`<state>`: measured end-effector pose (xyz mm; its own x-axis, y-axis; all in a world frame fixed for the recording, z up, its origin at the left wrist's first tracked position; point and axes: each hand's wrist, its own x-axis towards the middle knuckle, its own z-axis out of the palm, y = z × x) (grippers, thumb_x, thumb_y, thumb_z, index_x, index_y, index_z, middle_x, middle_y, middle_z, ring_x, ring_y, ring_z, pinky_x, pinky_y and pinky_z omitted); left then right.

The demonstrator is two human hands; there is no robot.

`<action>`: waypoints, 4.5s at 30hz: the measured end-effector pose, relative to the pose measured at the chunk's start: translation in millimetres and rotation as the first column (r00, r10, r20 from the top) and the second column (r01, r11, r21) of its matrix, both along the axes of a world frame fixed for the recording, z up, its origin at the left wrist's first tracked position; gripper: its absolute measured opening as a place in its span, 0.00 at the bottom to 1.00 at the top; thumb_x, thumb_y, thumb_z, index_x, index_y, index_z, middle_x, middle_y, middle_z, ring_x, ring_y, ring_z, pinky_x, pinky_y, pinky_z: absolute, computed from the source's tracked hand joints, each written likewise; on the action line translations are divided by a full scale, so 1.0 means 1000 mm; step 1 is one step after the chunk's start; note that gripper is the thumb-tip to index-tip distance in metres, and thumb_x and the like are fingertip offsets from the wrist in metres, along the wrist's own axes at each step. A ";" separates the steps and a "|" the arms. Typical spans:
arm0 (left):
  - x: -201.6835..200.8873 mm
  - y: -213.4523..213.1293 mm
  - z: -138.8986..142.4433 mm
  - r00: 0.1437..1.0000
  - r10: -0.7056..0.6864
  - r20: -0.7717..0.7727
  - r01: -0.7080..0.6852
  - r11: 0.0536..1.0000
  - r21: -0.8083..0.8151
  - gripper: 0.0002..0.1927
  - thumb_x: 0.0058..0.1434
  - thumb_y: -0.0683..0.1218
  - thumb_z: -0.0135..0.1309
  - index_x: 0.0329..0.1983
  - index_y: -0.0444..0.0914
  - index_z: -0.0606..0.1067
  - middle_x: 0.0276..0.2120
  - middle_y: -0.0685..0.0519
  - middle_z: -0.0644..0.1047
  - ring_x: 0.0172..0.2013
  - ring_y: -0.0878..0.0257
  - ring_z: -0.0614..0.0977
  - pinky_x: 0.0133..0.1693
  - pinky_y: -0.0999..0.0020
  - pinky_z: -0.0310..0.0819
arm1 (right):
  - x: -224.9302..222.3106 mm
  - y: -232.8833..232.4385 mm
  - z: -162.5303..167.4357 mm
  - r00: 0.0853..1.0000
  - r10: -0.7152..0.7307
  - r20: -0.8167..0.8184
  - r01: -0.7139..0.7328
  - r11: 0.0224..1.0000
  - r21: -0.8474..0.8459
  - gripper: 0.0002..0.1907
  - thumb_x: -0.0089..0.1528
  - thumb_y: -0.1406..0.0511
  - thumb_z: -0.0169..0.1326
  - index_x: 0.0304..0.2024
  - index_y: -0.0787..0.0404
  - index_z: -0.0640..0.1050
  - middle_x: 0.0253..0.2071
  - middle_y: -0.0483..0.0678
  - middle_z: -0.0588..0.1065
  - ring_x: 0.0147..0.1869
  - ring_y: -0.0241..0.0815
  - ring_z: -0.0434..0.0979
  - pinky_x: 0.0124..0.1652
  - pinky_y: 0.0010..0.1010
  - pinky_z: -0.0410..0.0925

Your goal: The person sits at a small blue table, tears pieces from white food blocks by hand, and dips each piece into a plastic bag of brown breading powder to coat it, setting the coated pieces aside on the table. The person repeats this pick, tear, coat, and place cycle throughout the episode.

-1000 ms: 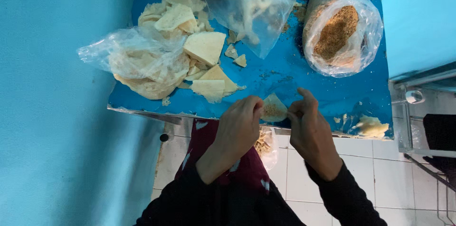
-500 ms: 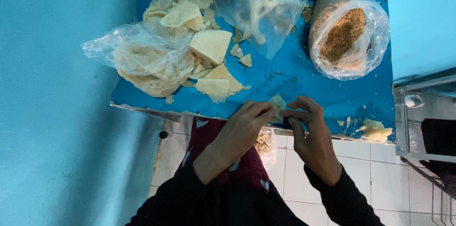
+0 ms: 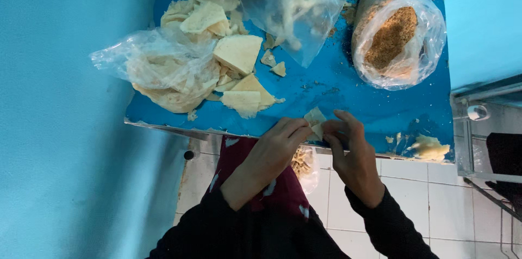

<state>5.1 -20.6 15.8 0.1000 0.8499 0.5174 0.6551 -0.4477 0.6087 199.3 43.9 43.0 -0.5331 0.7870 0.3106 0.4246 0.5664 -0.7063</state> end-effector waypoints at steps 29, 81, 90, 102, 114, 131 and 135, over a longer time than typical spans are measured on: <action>-0.005 0.018 0.002 0.940 0.029 -0.341 0.024 0.988 0.150 0.06 0.57 0.38 0.56 0.38 0.33 0.75 0.36 0.49 0.74 0.41 0.56 0.75 0.43 0.66 0.74 | -0.005 0.014 0.015 0.953 0.128 0.274 -0.205 0.940 0.273 0.27 0.61 0.75 0.56 0.61 0.67 0.62 0.44 0.55 0.81 0.51 0.55 0.81 0.44 0.38 0.74; -0.029 0.016 0.023 0.728 0.441 -0.525 -0.472 0.878 0.084 0.38 0.59 0.59 0.55 0.67 0.33 0.68 0.67 0.44 0.67 0.64 0.49 0.65 0.61 0.36 0.53 | -0.007 0.023 0.022 0.937 -0.011 0.350 -0.099 0.951 0.294 0.40 0.56 0.74 0.55 0.72 0.66 0.61 0.64 0.54 0.73 0.69 0.54 0.69 0.68 0.56 0.52; -0.080 0.005 0.023 0.685 0.568 -0.456 -0.549 0.814 0.190 0.06 0.68 0.43 0.58 0.47 0.40 0.75 0.49 0.52 0.77 0.51 0.56 0.79 0.68 0.44 0.58 | 0.008 0.045 0.025 0.866 -0.284 0.411 0.050 0.868 0.494 0.34 0.65 0.73 0.57 0.72 0.63 0.63 0.51 0.42 0.79 0.57 0.46 0.73 0.60 0.51 0.56; -0.058 -0.001 0.056 0.915 0.360 0.183 -0.348 0.932 -0.097 0.04 0.70 0.43 0.52 0.44 0.38 0.72 0.35 0.52 0.80 0.39 0.57 0.84 0.57 0.51 0.70 | -0.078 0.014 0.034 0.914 0.141 -0.381 -0.275 0.904 -0.326 0.42 0.61 0.79 0.60 0.73 0.63 0.55 0.57 0.56 0.73 0.61 0.46 0.76 0.61 0.37 0.71; -0.008 0.038 0.025 0.687 0.186 0.702 0.063 0.948 -0.312 0.12 0.75 0.47 0.48 0.55 0.35 0.70 0.33 0.49 0.79 0.33 0.69 0.79 0.36 0.73 0.73 | -0.029 0.021 0.044 0.928 -0.118 -0.352 -0.086 0.854 -0.513 0.38 0.62 0.79 0.54 0.73 0.62 0.58 0.48 0.53 0.76 0.52 0.40 0.77 0.51 0.31 0.73; -0.004 0.027 0.016 0.942 0.330 0.058 -0.327 0.943 -0.056 0.17 0.74 0.44 0.51 0.63 0.34 0.68 0.44 0.42 0.78 0.41 0.46 0.82 0.39 0.55 0.76 | 0.010 0.020 0.036 0.981 -0.193 -0.005 0.190 0.967 -0.171 0.31 0.65 0.77 0.52 0.70 0.63 0.62 0.54 0.53 0.78 0.56 0.43 0.80 0.53 0.33 0.73; -0.009 0.015 0.014 0.968 0.119 -0.222 -0.082 0.982 0.168 0.16 0.66 0.48 0.58 0.55 0.41 0.74 0.50 0.49 0.75 0.51 0.52 0.77 0.50 0.56 0.74 | 0.062 0.000 0.034 0.901 -0.354 0.250 0.225 0.876 0.427 0.34 0.63 0.82 0.48 0.69 0.54 0.72 0.55 0.55 0.75 0.62 0.51 0.72 0.63 0.45 0.65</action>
<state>-4.0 -5.7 29.6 0.1498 0.7723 0.6174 0.8156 -0.4495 0.3643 261.6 43.6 77.0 -0.4183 0.7756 0.4727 0.7717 0.5780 -0.2654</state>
